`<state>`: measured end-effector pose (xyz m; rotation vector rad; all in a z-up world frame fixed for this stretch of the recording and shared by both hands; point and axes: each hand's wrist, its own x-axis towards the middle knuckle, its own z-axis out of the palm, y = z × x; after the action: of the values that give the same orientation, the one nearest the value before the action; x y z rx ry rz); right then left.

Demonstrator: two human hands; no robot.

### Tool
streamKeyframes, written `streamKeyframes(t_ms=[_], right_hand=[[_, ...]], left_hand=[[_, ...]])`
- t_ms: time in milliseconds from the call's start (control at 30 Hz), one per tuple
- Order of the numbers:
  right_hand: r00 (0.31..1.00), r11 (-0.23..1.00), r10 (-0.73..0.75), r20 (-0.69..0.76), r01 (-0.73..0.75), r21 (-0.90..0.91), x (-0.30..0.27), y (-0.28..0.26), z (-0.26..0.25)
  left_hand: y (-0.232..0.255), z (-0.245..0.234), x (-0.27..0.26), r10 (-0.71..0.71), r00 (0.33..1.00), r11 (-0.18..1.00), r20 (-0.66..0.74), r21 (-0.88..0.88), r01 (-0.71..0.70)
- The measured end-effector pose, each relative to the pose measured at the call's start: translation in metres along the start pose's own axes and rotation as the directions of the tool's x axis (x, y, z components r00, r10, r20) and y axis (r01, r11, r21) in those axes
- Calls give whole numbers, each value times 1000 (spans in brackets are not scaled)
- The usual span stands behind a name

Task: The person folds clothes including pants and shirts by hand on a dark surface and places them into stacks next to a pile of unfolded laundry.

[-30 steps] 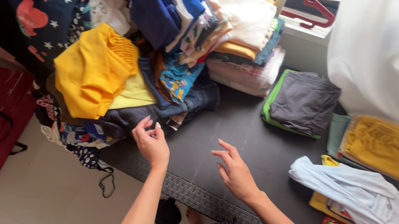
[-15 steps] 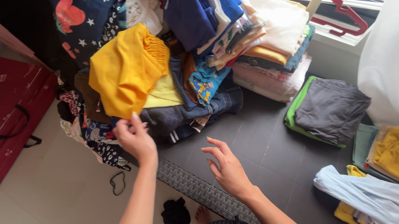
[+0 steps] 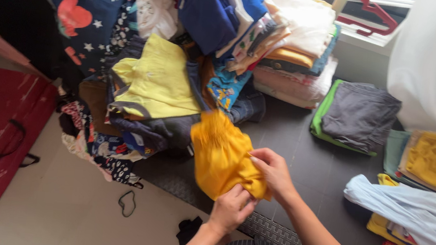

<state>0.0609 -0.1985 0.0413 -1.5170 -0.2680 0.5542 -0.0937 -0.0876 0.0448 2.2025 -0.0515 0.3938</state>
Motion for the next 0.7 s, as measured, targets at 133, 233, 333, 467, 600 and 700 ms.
streamKeyframes(t_ms=[133, 233, 333, 467, 600, 700], right_hand=[[997, 992, -8, -75, -2, -129, -19, 12, -51], [969, 975, 201, -143, -212, -62, -41, 0, -67], [965, 905, 229, -129, -260, -337, -54, -24, -61], [974, 757, -136, -180, -15, -653, -70, -62, -37], [857, 483, -494, 147, 411, -773, -81, -91, -24], [928, 476, -361, 94, 270, -837, -82, -96, -24]], left_hand=[[-26, -5, 6, -235, 964, 971, -126, 0, 237], [-56, 1, 14, -170, 843, 942, -510, 168, 292], [-86, 14, 32, -176, 791, 889, -586, 251, 383], [-76, 18, 47, -753, 650, 650, -103, -273, 709], [-18, 17, 54, -236, 953, 961, -191, -192, 199], [25, 10, 57, -22, 991, 966, -134, -257, -14]])
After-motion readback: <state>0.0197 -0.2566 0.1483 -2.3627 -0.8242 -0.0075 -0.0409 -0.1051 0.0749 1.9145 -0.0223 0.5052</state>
